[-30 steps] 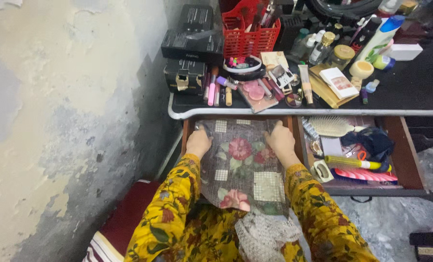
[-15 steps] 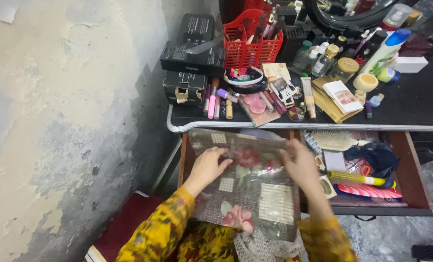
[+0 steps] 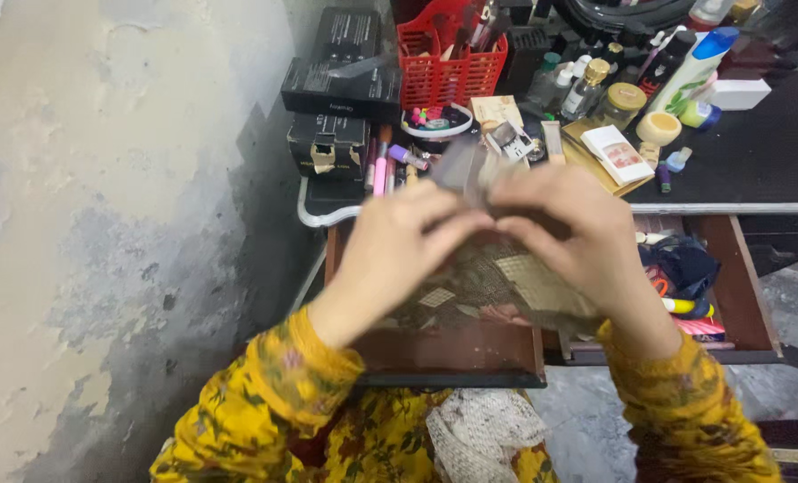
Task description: The person wipes the inside of an open drawer with a cloth, then places a floral-patterned mat into the drawer and wipes it down. The person also wipes a black box before placing it into the drawer.
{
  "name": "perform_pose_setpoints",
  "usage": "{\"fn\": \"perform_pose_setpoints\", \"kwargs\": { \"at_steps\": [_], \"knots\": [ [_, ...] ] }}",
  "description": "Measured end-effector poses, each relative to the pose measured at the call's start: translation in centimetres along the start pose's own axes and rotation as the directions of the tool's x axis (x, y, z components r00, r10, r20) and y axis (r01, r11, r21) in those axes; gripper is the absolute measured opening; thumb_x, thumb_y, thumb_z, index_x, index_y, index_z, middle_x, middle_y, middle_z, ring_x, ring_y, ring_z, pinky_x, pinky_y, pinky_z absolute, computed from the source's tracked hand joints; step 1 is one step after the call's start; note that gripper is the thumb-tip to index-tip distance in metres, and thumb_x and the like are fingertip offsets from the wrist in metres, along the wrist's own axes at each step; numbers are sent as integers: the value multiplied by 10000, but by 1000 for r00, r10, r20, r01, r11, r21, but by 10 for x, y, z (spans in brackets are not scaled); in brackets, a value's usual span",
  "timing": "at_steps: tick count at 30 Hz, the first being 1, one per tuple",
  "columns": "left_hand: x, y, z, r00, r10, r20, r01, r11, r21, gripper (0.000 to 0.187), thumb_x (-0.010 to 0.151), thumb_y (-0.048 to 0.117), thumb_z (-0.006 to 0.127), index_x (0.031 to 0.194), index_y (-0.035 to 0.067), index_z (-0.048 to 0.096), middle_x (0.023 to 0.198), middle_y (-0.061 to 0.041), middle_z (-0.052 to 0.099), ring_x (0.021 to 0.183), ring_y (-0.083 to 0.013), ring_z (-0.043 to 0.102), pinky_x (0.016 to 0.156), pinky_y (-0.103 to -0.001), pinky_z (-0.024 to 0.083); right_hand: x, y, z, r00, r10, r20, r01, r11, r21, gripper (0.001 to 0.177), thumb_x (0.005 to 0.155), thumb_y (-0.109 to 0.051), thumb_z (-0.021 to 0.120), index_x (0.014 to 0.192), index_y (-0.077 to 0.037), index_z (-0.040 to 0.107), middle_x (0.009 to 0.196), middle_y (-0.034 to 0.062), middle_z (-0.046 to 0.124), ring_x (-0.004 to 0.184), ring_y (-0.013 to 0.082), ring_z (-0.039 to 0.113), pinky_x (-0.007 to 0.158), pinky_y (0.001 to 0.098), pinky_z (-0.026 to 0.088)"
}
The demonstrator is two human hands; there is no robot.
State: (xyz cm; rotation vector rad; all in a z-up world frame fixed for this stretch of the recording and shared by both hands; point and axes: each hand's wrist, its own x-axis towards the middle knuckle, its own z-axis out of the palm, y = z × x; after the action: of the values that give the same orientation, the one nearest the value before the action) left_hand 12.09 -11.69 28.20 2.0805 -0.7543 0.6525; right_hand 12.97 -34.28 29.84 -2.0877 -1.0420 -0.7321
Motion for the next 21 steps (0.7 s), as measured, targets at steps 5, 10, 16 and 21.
{"fn": "perform_pose_setpoints", "kwargs": {
  "at_steps": [5,10,16,21],
  "knots": [
    [2,-66,-18,947,-317,-46,294,919,-263,236,931,243,784,1024,28,815,868,-39,799,746,-62,674,690,-250,534,-69,46,11,963,-6,-270,-160,794,-587,935,740,-186,807,1503,-28,290,1292,352,578,1139,473,609,967,462,487],
    [-13,-121,-35,863,-499,77,435,658,-615,239,979,200,732,1075,-13,784,938,-38,786,781,-47,683,701,-228,545,-161,122,49,602,799,8,-483,356,800,914,932,34,646,1697,-174,193,1188,125,690,1010,154,682,837,300,559],
    [-29,-148,-55,812,-579,74,481,591,-648,229,976,202,708,1054,-8,755,910,-35,785,752,-83,707,676,-252,565,-148,144,39,693,687,-221,-314,562,765,854,974,150,663,1710,-85,298,1058,96,706,950,126,691,911,263,575],
    [-44,-149,-46,813,-580,-51,465,700,-541,201,966,190,770,1031,1,792,954,-75,762,821,-88,660,728,-252,528,-123,146,22,631,754,-183,-224,404,887,650,1000,116,645,1568,-11,355,1043,145,734,953,165,728,900,324,618]
  ]
}}
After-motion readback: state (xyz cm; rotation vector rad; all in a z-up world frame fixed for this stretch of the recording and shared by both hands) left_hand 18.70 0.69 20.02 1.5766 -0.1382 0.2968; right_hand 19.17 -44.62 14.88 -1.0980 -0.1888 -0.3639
